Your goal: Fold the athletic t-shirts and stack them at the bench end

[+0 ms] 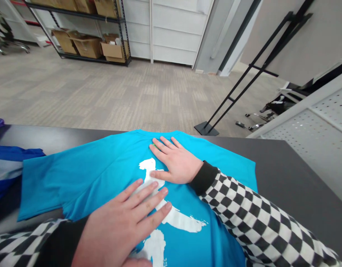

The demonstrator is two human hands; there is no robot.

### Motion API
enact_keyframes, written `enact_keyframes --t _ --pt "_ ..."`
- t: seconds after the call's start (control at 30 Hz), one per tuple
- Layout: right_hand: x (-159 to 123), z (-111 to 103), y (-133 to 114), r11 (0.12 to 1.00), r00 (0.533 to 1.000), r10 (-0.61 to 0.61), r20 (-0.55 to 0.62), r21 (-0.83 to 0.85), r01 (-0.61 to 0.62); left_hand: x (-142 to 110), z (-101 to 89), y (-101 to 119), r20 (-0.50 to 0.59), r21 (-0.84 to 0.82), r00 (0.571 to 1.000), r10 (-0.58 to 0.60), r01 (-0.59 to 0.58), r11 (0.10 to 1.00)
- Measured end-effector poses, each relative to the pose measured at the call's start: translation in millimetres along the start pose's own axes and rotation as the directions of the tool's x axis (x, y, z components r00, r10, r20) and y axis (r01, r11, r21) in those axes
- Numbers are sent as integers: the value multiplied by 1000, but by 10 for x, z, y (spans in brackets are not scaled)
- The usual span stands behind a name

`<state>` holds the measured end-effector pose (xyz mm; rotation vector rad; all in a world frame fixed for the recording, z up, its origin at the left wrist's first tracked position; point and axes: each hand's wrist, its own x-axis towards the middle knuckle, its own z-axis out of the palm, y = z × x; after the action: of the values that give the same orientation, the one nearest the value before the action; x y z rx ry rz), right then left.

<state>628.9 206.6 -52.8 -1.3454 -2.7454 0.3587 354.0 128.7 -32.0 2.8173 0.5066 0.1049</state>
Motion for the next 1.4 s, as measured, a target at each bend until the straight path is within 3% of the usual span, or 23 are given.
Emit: enact_keyframes --t 0.07,0.13,0.2,0.27,0.37,0.43,0.53,0.67,0.97,1.17,1.3,1.4 --pt "9 31 -6 1000 1000 -7 -4 1 7 75 -199 -221 -57 36 995 -87 89 995" --pt "23 46 -15 1000 1000 -6 -16 10 6 174 -309 -581 -124 89 968 -220 232 969" --pt "27 25 -8 1000 1000 -3 -24 24 3 258 -307 -993 -124 122 936 -329 343 931" --pt "-5 -44 47 999 999 -3 -41 39 5 297 -236 -1337 -69 136 926 -372 379 916" --pt "-166 -187 267 996 988 84 -131 30 -81 283 -142 -1577 -22 136 926 -377 377 916" --pt "-333 -242 474 981 969 194 -153 0 -196 264 -135 -1587 -20 137 925 -380 379 915" --pt "-566 -199 738 942 942 331 -58 -36 -334 262 -169 -1551 -15 139 914 -406 404 904" --pt "-675 -65 850 919 922 388 -5 -75 -387 288 -155 -1580 -8 163 905 -426 422 892" --pt "-614 -59 864 905 910 414 -14 -103 -413 309 -143 -1640 -13 171 906 -423 419 892" --pt "-599 -157 675 893 902 405 -151 -149 -426 297 -235 -1473 -205 213 887 -413 452 866" --pt "-532 -141 419 930 935 350 -57 -99 -354 274 -167 -1381 -51 199 930 -364 367 909" --pt "-495 -57 363 948 948 318 3 -28 -318 265 -125 -1387 27 180 923 -383 372 911"
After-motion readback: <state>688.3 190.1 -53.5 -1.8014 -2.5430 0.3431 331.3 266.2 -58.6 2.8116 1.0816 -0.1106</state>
